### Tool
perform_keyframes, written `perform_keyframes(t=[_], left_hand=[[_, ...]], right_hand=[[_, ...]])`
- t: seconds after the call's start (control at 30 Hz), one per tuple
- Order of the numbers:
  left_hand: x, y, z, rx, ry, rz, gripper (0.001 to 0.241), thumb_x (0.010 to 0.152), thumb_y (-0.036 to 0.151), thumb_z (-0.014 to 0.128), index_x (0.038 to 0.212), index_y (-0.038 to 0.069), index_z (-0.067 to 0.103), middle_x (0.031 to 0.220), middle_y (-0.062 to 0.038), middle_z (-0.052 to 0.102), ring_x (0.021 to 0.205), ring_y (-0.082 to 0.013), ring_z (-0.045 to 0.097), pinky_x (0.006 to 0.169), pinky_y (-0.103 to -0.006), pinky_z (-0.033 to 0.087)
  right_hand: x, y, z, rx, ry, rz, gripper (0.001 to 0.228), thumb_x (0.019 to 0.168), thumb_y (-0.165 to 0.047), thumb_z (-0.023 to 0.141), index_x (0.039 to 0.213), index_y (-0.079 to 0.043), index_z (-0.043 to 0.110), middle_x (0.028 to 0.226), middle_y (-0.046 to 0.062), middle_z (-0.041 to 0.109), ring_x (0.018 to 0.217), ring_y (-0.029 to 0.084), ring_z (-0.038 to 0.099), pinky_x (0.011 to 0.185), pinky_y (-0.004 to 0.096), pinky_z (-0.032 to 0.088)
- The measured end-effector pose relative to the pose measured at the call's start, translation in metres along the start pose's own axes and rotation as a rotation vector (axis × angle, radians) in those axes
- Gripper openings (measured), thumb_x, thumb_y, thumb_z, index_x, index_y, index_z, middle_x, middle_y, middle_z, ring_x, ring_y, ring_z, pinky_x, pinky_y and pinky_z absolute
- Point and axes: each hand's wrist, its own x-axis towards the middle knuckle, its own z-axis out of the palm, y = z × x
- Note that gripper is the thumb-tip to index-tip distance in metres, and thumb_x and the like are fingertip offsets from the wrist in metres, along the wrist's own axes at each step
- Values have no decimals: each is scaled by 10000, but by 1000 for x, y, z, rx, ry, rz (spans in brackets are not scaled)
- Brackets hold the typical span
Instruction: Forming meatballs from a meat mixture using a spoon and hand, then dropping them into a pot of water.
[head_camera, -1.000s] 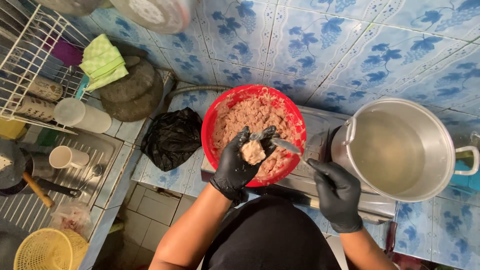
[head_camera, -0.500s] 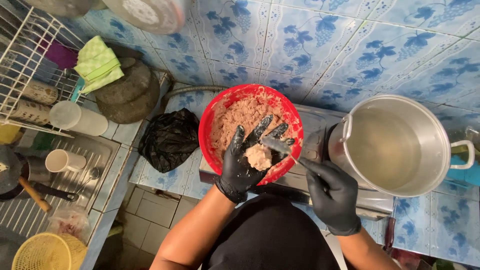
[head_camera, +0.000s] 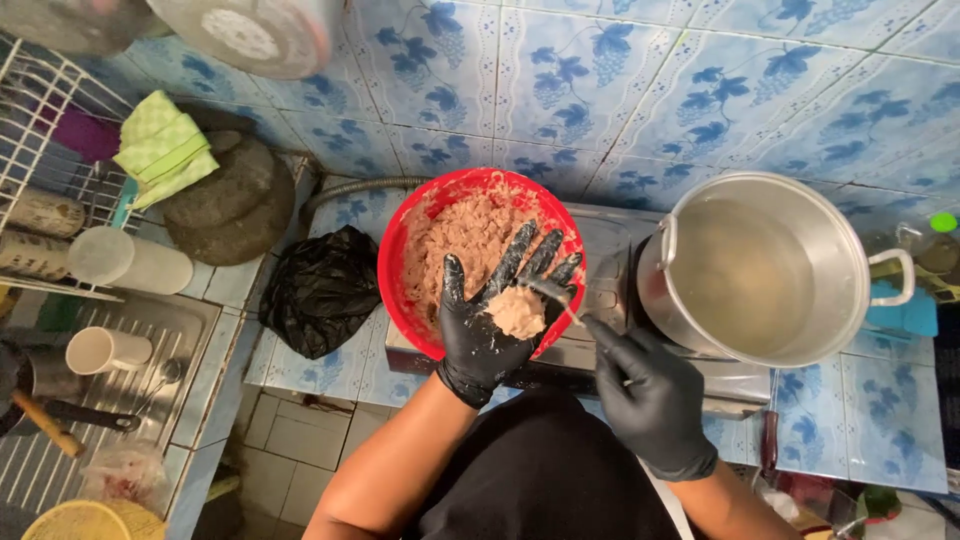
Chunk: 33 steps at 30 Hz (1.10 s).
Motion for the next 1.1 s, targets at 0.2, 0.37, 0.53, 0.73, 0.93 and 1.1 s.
perform_keyframes(t=[0.2, 0.37, 0.53, 0.73, 0.93, 1.1], left_hand=[[28, -7, -71, 273, 144, -224, 890, 947, 672, 425, 1536, 10, 342, 1538, -280, 381, 1374, -435, 425, 1152, -540, 351], [21, -33, -55, 90, 407, -214, 429, 940, 287, 640, 1207, -50, 628, 1242, -229, 661, 1130, -355, 646, 1054, -467, 506], [31, -32, -54, 16, 496, -55, 388, 918, 220, 618, 1242, 10, 652, 1242, -172, 675, 1111, -297, 657, 1023, -413, 534], [29, -51, -34, 91, 94, -15, 406, 1014, 354, 486, 1110, -19, 613, 1067, -191, 623, 1006, -313, 613, 1058, -433, 452], [28, -63, -21, 252, 188, -149, 657, 973, 534, 527, 1472, 113, 454, 1479, -170, 420, 1288, -401, 476, 1075, -536, 418], [34, -79, -19, 171, 229, -76, 516, 1002, 451, 499, 1361, 88, 571, 1403, -163, 582, 1313, -351, 531, 1151, -563, 366]], right_hand=[[3, -2, -14, 167, -28, -57, 401, 843, 23, 641, 1192, -157, 724, 775, -20, 610, 582, 134, 513, 601, 272, 452], [-5, 15, -34, 95, 32, 91, 369, 883, 8, 628, 1212, -131, 722, 672, -15, 496, 564, 142, 449, 618, 276, 412], [-22, 20, -36, 54, 66, 194, 391, 926, -19, 606, 1277, -167, 696, 680, -27, 479, 605, 134, 437, 655, 267, 429], [-27, 19, -32, 51, 57, 96, 447, 870, -26, 640, 1289, -179, 671, 1033, 26, 663, 753, 156, 632, 668, 276, 491], [-26, 16, -50, 94, 113, 39, 393, 892, 11, 616, 1248, -136, 692, 747, -3, 589, 535, 127, 459, 545, 264, 405], [-42, 39, -52, -38, 120, 144, 389, 921, -20, 608, 1268, -170, 696, 822, 11, 668, 622, 178, 570, 625, 316, 470]])
